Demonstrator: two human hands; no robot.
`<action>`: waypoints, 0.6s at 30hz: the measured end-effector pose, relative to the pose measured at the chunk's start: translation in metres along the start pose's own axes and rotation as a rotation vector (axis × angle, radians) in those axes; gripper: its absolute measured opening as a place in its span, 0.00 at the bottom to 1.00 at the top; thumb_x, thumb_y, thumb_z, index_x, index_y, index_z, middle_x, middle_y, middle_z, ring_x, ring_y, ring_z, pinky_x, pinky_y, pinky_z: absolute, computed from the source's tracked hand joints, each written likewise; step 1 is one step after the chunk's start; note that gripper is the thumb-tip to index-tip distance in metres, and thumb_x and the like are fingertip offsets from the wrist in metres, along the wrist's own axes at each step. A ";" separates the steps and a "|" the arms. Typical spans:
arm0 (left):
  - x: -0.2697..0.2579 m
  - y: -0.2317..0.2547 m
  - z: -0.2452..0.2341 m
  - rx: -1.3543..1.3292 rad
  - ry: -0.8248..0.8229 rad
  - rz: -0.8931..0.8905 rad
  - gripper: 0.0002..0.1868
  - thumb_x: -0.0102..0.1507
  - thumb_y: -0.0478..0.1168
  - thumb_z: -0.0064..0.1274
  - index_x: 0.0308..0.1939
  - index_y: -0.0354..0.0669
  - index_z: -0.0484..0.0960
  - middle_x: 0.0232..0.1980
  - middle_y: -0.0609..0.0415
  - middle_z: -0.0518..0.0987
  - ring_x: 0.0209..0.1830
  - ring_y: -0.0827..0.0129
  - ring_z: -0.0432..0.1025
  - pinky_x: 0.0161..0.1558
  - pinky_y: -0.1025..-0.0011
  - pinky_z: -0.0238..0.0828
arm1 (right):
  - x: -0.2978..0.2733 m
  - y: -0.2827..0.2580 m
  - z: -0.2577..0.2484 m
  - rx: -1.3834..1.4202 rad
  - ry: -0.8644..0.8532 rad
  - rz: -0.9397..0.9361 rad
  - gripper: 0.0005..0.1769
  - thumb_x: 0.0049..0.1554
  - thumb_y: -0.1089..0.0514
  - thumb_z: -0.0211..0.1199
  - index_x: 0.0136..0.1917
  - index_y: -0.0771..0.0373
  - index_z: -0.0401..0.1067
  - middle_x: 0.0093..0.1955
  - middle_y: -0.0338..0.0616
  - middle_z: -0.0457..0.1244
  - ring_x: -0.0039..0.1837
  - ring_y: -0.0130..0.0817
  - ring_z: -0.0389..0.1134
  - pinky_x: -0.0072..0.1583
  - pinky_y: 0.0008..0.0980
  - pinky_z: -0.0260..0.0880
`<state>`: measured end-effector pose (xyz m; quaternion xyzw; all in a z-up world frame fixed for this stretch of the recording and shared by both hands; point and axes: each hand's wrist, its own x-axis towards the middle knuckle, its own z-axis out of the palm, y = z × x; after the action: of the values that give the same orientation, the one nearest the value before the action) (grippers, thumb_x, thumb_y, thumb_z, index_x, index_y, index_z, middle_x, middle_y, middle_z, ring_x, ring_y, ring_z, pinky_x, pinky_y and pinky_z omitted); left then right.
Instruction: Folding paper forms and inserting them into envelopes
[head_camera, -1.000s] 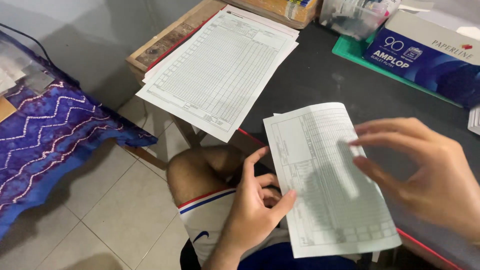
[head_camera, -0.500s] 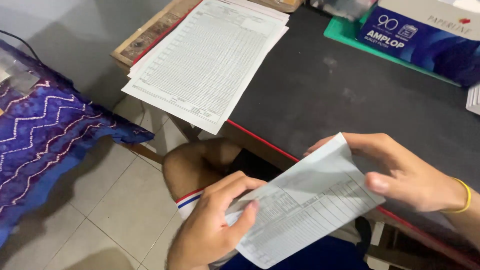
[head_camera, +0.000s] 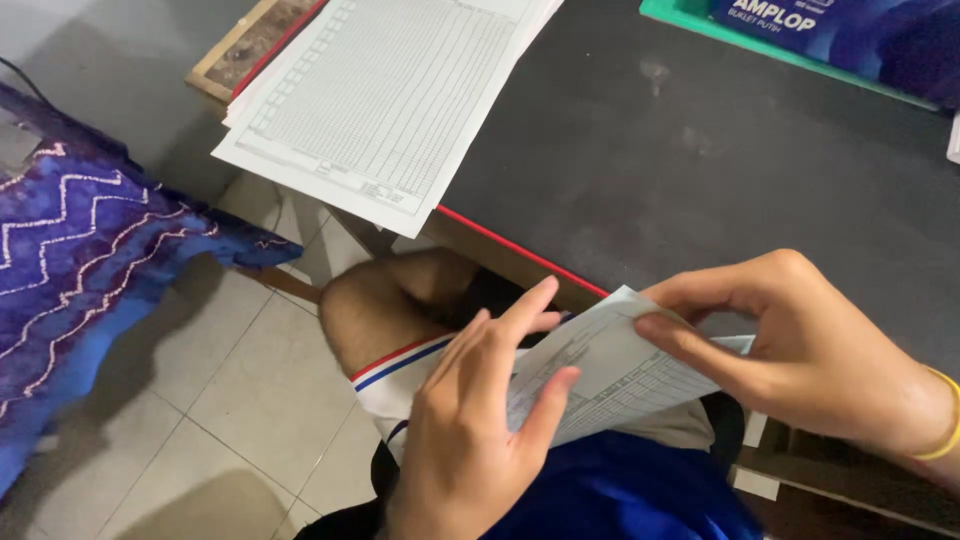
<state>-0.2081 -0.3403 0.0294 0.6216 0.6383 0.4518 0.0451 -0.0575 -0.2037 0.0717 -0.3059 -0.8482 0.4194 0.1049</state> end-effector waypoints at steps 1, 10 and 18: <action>-0.001 0.002 0.005 0.014 0.055 0.041 0.19 0.63 0.37 0.45 0.56 0.37 0.64 0.53 0.56 0.74 0.46 0.73 0.75 0.55 0.65 0.68 | -0.001 -0.001 0.002 -0.020 -0.007 -0.042 0.12 0.48 0.52 0.57 0.40 0.54 0.81 0.27 0.26 0.73 0.31 0.11 0.65 0.35 0.17 0.68; -0.002 -0.006 0.016 -0.203 0.086 0.042 0.09 0.63 0.33 0.44 0.47 0.40 0.73 0.41 0.56 0.78 0.36 0.71 0.75 0.43 0.77 0.71 | -0.004 -0.006 0.011 -0.054 0.046 -0.050 0.11 0.47 0.50 0.59 0.37 0.52 0.81 0.25 0.25 0.69 0.28 0.18 0.60 0.34 0.19 0.63; 0.002 -0.009 0.020 -0.280 0.079 0.000 0.09 0.62 0.33 0.45 0.47 0.41 0.74 0.41 0.55 0.79 0.36 0.71 0.75 0.43 0.78 0.71 | -0.002 -0.001 0.016 -0.080 0.106 -0.055 0.09 0.47 0.52 0.60 0.36 0.53 0.79 0.23 0.26 0.66 0.28 0.16 0.58 0.33 0.18 0.60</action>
<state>-0.2035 -0.3267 0.0129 0.5911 0.5703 0.5604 0.1063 -0.0628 -0.2154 0.0626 -0.3081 -0.8657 0.3653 0.1486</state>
